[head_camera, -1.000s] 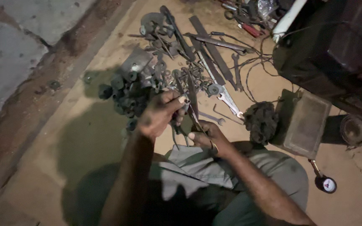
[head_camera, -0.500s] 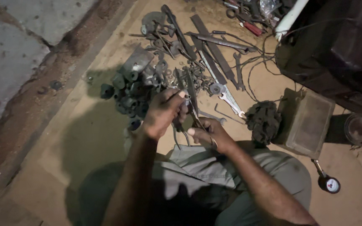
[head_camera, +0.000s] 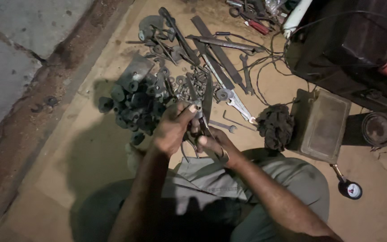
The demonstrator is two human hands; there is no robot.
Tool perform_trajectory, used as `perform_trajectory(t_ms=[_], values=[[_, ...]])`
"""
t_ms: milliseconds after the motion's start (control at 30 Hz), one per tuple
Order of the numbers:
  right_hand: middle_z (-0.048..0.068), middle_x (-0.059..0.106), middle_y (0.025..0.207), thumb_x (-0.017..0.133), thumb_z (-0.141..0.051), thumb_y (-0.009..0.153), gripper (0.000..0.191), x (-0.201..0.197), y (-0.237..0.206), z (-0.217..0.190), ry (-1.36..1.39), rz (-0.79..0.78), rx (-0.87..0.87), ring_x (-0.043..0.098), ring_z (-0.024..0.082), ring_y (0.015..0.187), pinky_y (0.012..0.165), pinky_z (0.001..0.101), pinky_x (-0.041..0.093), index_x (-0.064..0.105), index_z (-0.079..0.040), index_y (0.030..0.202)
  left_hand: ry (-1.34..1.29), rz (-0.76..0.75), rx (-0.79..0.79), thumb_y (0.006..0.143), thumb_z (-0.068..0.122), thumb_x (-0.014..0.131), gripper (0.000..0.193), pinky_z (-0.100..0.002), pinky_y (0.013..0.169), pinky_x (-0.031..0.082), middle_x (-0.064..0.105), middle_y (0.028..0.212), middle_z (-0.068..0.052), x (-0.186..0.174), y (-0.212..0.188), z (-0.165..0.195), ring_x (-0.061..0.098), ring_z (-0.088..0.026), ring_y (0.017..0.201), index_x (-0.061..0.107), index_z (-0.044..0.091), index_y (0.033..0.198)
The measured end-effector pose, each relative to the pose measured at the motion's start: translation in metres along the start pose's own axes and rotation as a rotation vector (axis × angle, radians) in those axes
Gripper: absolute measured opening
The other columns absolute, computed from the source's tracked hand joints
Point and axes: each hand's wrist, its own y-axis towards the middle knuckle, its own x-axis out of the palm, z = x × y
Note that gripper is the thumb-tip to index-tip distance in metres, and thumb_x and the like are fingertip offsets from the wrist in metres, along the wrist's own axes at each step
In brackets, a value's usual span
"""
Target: The person cleans and sorts various metal fasteners and mechanical components by hand, using a thin metal tool to scrape debris from the parts.
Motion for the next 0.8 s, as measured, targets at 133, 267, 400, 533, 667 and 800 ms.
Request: perform_trajectory(t_ms=[133,267,400,533,667,800], values=[[0.002,0.061,0.088,0.068,-0.041,0.088,0.05,-0.004,-0.001,0.004,-0.07,0.052,0.066,0.056,0.012,0.077,0.069,0.0288,0.048,0.065,0.001,0.115,0.082,-0.039,0.032,0.099,0.017,0.065,0.014,-0.028,0.055,0.047,0.062,0.072,-0.003,-0.008,-0.001,0.006,0.058,-0.013,0.06,0.06,0.006,0.091],[0.0,0.059,0.079,0.073,-0.028,0.09,0.031,-0.011,0.002,0.011,-0.308,0.093,0.17,0.051,0.009,0.072,0.063,0.0282,0.045,0.069,0.002,0.1,0.264,-0.051,0.076,0.099,0.02,0.067,0.023,-0.031,0.048,0.046,0.061,0.067,-0.005,-0.026,-0.004,0.017,0.056,-0.015,0.053,0.059,0.004,0.084],[-0.006,0.064,0.087,0.071,-0.02,0.089,0.023,-0.014,0.0,0.018,-0.292,0.035,0.06,0.055,0.005,0.08,0.071,0.0243,0.048,0.069,-0.003,0.104,0.19,-0.11,-0.038,0.097,0.019,0.067,0.021,-0.033,0.051,0.051,0.065,0.07,-0.007,-0.042,-0.002,0.027,0.062,-0.017,0.057,0.062,0.003,0.086],[-0.004,0.064,0.082,0.072,-0.021,0.089,0.021,-0.014,0.001,0.021,-0.356,0.027,0.054,0.055,0.006,0.076,0.068,0.0256,0.048,0.071,-0.002,0.099,0.108,-0.087,-0.089,0.094,0.021,0.062,0.022,-0.034,0.052,0.055,0.071,0.073,-0.012,-0.046,-0.003,0.035,0.069,-0.022,0.058,0.062,-0.001,0.092],[-0.004,0.063,0.079,0.076,-0.027,0.088,0.024,-0.015,0.007,0.022,-0.329,0.108,0.229,0.054,0.006,0.069,0.061,0.0257,0.048,0.07,-0.005,0.096,0.107,-0.007,0.077,0.097,0.017,0.065,0.021,-0.035,0.057,0.055,0.067,0.079,-0.013,-0.031,-0.006,0.036,0.068,-0.022,0.065,0.063,-0.001,0.107],[0.0,0.064,0.075,0.078,-0.03,0.091,0.029,-0.014,0.013,0.023,-0.295,0.105,0.162,0.059,0.008,0.068,0.063,0.0258,0.051,0.07,-0.002,0.092,0.022,0.19,-0.049,0.094,0.017,0.066,0.017,-0.034,0.058,0.056,0.065,0.078,-0.008,-0.003,-0.002,0.018,0.065,-0.019,0.065,0.065,0.002,0.103]])
